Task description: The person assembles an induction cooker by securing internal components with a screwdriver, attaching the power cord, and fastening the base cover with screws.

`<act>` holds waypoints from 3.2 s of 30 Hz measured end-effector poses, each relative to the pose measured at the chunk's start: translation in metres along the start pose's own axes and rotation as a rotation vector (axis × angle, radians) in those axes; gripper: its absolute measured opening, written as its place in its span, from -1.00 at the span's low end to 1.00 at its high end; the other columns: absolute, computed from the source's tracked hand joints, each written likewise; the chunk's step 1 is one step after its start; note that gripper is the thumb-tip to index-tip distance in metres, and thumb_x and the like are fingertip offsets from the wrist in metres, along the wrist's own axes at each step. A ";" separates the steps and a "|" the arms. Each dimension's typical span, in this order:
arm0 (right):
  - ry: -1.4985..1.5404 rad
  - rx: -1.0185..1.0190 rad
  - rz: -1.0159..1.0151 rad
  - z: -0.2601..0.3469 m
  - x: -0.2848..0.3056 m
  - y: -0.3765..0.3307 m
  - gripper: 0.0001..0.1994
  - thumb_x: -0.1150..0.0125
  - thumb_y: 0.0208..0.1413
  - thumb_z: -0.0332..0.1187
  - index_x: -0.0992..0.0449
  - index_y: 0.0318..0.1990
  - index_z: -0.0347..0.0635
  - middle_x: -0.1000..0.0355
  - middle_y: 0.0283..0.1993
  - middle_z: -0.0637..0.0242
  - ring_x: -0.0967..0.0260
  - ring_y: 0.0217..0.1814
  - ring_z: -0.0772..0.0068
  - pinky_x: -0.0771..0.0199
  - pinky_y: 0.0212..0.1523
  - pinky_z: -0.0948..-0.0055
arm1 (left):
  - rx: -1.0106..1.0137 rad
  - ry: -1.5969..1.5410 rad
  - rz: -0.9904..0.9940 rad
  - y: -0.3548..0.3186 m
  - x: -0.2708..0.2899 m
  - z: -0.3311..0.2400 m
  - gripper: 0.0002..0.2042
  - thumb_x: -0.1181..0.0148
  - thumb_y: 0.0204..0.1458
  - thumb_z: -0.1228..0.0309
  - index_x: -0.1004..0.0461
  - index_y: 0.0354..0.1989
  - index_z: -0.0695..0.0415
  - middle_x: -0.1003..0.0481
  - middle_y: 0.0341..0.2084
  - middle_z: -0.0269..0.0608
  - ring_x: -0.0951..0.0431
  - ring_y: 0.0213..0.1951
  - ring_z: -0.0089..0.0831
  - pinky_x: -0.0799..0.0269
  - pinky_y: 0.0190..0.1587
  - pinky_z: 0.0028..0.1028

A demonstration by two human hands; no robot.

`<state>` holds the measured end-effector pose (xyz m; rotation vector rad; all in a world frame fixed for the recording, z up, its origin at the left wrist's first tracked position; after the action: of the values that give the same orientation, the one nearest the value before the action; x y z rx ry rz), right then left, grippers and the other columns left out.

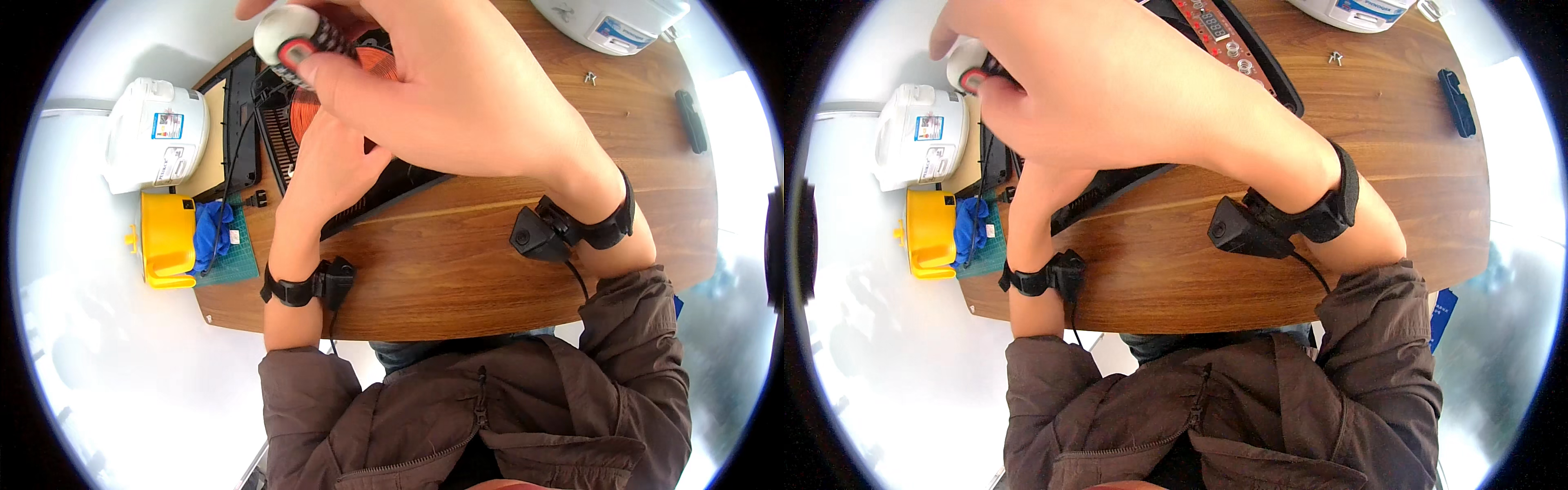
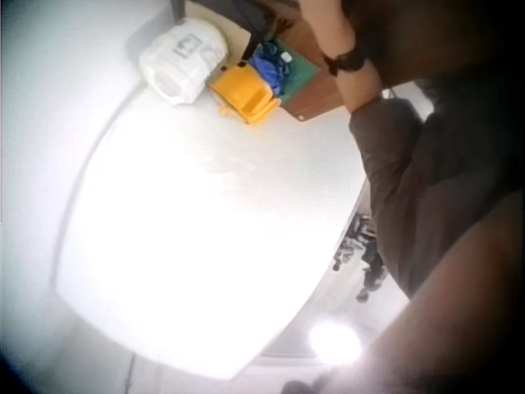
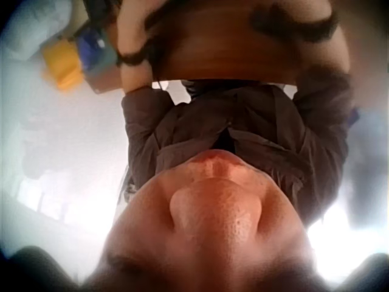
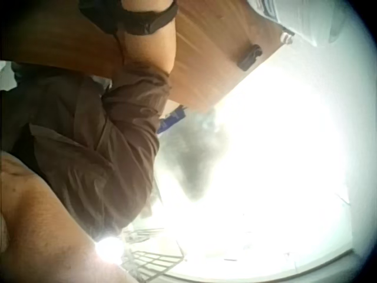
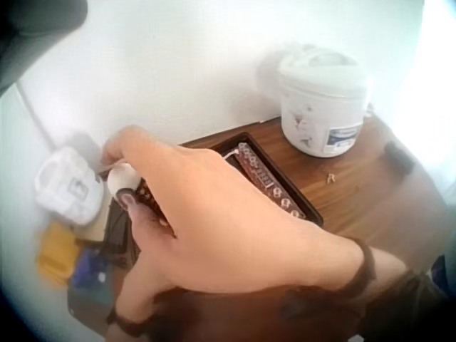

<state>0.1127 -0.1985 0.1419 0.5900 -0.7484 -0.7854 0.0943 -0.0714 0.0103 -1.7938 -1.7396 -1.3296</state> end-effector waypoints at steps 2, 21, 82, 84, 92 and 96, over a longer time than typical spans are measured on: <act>0.021 -0.066 0.094 0.004 0.003 -0.001 -0.61 -0.25 0.17 -0.48 -0.36 0.14 -0.33 -0.51 -0.11 -0.12 -0.53 -0.19 -0.08 -0.56 -0.13 0.16 | -0.030 0.053 0.021 -0.002 0.001 -0.003 -0.68 -0.29 0.07 0.39 -0.53 -0.05 0.33 -0.60 -0.16 0.19 -0.57 -0.03 0.19 -0.49 0.02 -0.07; -0.205 0.060 -0.247 -0.001 -0.005 -0.010 -0.53 -0.47 -0.25 -0.44 -0.51 -0.08 -0.31 -0.45 -0.31 0.00 -0.51 -0.33 -0.14 -0.57 -0.32 0.09 | 0.055 0.130 0.116 -0.027 -0.002 -0.004 -0.65 -0.23 0.21 0.50 -0.32 0.12 0.33 -0.45 0.06 0.06 -0.49 0.05 -0.14 -0.42 0.08 -0.26; 0.088 -0.132 -0.362 -0.035 -0.001 -0.005 -0.60 -0.04 0.40 -0.55 -0.28 0.34 -0.35 -0.39 0.29 -0.30 -0.43 0.35 -0.09 -0.54 0.29 0.18 | 0.469 0.145 -0.163 -0.012 0.089 0.124 -0.83 -0.34 0.09 0.34 -0.67 -0.26 0.18 -0.66 -0.45 -0.08 -0.68 -0.35 -0.19 -0.56 -0.22 -0.33; 0.066 -0.116 -0.349 -0.034 -0.004 -0.004 -0.60 -0.12 0.36 -0.54 -0.29 0.31 -0.38 -0.42 0.25 -0.27 -0.48 0.28 0.02 -0.58 0.22 0.24 | 0.485 0.109 -0.184 -0.013 0.089 0.124 -0.82 -0.34 0.09 0.34 -0.67 -0.26 0.19 -0.67 -0.44 -0.07 -0.68 -0.35 -0.19 -0.56 -0.22 -0.32; 0.068 -0.117 -0.339 -0.036 -0.008 -0.004 -0.60 -0.15 0.34 -0.55 -0.30 0.29 -0.39 -0.44 0.24 -0.25 -0.51 0.25 0.05 -0.59 0.21 0.27 | 0.487 0.164 -0.172 -0.014 0.086 0.127 -0.85 -0.34 0.09 0.37 -0.66 -0.28 0.20 -0.68 -0.41 -0.05 -0.69 -0.33 -0.17 -0.58 -0.20 -0.29; 0.094 -0.104 -0.327 -0.035 -0.009 -0.004 -0.59 -0.14 0.34 -0.56 -0.28 0.31 -0.36 -0.43 0.24 -0.27 -0.50 0.26 0.01 -0.60 0.23 0.21 | 0.478 0.202 -0.181 -0.014 0.087 0.127 -0.86 -0.36 0.08 0.38 -0.67 -0.28 0.19 -0.67 -0.41 -0.05 -0.69 -0.32 -0.17 -0.58 -0.19 -0.28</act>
<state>0.1336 -0.1869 0.1147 0.6594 -0.5265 -1.0838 0.1167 0.0813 0.0058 -1.2262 -1.9340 -0.9999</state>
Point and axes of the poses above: each hand's wrist, its own y-axis towards the middle knuckle, its own x-axis out of the back of the hand, z = x × y, the point moved 9 cm from there along y, towards the middle knuckle
